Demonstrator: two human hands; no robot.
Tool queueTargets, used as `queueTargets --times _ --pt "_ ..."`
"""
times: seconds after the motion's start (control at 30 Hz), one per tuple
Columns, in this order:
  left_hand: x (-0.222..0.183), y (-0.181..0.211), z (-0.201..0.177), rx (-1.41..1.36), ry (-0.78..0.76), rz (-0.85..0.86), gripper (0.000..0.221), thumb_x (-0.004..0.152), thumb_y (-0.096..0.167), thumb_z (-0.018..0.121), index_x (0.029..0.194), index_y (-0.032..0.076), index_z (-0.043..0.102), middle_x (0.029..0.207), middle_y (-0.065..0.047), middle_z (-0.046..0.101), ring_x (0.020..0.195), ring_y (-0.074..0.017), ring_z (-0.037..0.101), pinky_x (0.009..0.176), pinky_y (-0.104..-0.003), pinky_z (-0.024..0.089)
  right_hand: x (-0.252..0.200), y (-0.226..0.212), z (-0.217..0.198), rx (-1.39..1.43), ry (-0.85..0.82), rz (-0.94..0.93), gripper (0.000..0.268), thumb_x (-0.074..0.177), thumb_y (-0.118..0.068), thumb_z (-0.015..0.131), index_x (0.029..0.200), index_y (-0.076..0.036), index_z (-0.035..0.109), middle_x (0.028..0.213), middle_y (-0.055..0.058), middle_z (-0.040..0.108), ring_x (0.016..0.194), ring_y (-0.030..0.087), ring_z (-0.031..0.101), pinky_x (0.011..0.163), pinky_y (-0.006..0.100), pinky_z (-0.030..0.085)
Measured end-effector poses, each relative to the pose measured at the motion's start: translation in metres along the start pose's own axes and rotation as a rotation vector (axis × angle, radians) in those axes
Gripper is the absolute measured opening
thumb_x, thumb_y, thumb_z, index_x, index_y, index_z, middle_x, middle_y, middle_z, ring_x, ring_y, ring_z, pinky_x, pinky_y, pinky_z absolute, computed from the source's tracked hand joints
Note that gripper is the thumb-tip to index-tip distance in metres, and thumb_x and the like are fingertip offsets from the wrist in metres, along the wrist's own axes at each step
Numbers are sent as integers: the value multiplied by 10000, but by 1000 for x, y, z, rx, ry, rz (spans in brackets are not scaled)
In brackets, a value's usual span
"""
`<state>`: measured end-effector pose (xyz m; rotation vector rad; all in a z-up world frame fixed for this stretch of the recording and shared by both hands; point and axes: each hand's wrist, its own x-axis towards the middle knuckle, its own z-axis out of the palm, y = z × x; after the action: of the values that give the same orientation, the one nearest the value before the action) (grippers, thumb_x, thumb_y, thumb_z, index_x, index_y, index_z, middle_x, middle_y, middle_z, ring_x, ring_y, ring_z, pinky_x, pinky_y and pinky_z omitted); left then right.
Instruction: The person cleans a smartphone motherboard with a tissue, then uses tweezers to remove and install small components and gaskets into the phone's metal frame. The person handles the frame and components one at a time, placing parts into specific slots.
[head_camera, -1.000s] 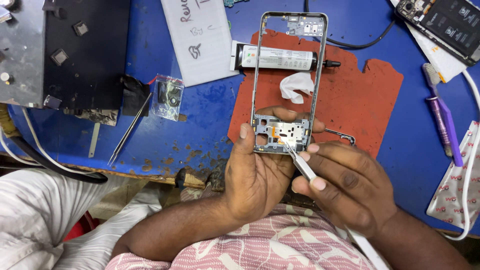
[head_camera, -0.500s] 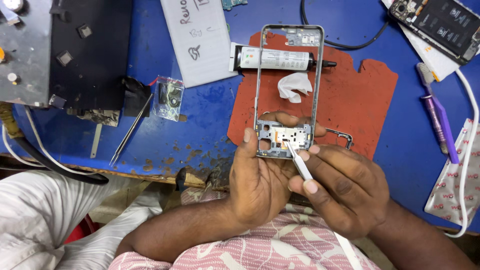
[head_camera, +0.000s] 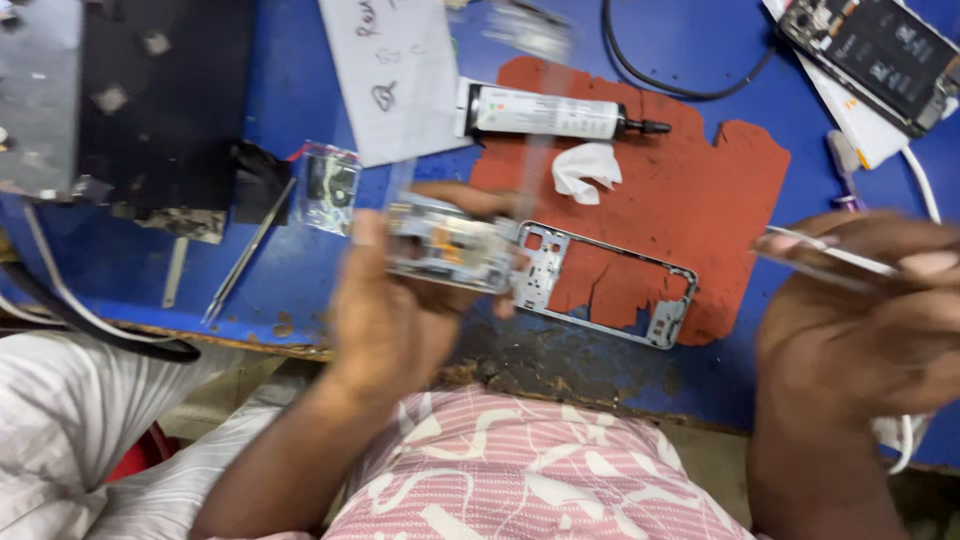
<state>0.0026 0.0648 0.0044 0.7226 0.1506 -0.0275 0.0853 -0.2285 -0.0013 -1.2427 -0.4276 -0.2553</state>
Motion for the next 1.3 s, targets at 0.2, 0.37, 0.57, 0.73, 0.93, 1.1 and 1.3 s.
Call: queueTargets --times 0.2,0.37,0.57,0.73,0.93,1.1,1.3 --pt "-13 47 -21 317 105 90 577 1050 465 551 1290 -58 514 1383 -348 562 1077 -401 685 785 -509 636 14 -33 3 -781 -433 117 150 1110 -162 650 1157 -23 621 1104 141 677 980 290 717 841 388 610" --pt "-27 52 -26 373 160 103 572 1114 395 538 1332 -131 484 1287 -362 586 1056 -426 702 804 -495 649 7 -40 39 -1191 -831 391 546 732 -345 869 1188 -107 687 1375 126 614 736 246 726 631 385 613" --pt "-30 47 -28 425 154 93 593 1063 379 551 1401 -100 459 1195 -332 648 968 -421 730 692 -454 635 7 -32 42 -1254 -864 297 644 677 -316 876 1235 -101 638 1371 103 609 875 292 742 662 405 621" --pt "-35 48 -28 479 117 90 584 1106 312 534 1477 -129 440 1072 -292 692 886 -346 747 725 -403 637 21 -23 36 -1299 -850 352 665 674 -290 905 1243 -76 636 1360 128 616 920 284 730 594 382 614" --pt "-31 42 -33 828 -105 -1 423 1103 199 489 1412 -73 582 1007 -182 757 868 -220 750 766 -325 626 44 -14 22 -1282 -743 122 672 755 -250 914 1301 -24 594 1321 170 664 1087 331 700 842 424 590" --pt "-3 20 -14 1136 -226 -147 325 1046 195 498 1250 43 699 943 -114 784 789 -178 771 716 -340 643 51 -15 8 -1281 -619 -19 527 793 -222 869 1202 13 634 1254 215 679 1098 360 669 884 426 563" --pt "23 0 18 1511 -293 105 325 993 120 628 1292 -5 657 1138 -172 635 1007 -300 632 834 -461 519 4 -21 -44 -659 -128 329 293 1000 -232 735 1144 -6 617 1157 160 634 968 275 611 813 341 512"
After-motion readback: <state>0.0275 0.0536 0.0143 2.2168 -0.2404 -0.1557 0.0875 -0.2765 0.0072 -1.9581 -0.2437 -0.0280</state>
